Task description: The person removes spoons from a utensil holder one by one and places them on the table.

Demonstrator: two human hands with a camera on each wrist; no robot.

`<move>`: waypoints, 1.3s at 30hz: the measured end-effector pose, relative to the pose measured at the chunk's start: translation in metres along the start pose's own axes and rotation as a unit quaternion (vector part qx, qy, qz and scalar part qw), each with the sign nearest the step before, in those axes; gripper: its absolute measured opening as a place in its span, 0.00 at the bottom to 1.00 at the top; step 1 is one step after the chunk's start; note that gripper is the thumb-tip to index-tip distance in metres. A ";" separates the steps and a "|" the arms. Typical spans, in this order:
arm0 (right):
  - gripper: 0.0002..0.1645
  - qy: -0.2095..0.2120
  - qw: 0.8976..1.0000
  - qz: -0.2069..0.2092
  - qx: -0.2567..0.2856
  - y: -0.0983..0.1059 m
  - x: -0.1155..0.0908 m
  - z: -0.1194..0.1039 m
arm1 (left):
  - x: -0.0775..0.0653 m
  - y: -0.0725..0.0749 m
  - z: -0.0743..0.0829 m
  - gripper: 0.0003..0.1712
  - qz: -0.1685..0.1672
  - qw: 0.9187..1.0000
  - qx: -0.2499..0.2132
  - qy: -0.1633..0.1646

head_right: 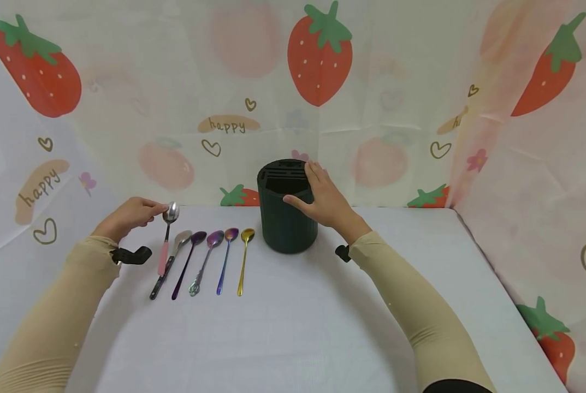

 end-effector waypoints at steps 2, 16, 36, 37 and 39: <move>0.68 0.000 1.000 0.001 -0.001 0.001 0.000 0.001 | 0.003 0.000 -0.004 0.36 -0.007 1.000 0.014 0.000; 0.66 -0.003 1.000 -0.003 -0.001 0.001 -0.002 -0.001 | 0.022 -0.005 -0.033 0.35 -0.052 0.995 0.080 0.035; 0.67 -0.006 1.000 -0.011 -0.003 0.003 0.000 0.000 | 0.047 -0.011 -0.076 0.35 -0.012 0.996 0.040 0.074; 0.67 -0.007 1.000 -0.012 -0.004 0.002 0.000 0.000 | 0.048 -0.011 -0.080 0.36 -0.010 0.996 0.038 0.077; 0.68 -0.011 1.000 -0.016 -0.005 0.002 -0.001 0.001 | 0.050 -0.011 -0.086 0.37 -0.012 0.995 0.040 0.087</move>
Point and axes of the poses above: each hand's wrist, its own x-axis towards the middle knuckle, its own y-axis out of the back of the hand, z = x × y, the point moved 4 cm from there along x, towards the middle knuckle, and after that the axes turned 8 degrees about -z, right-handed, at the moved point
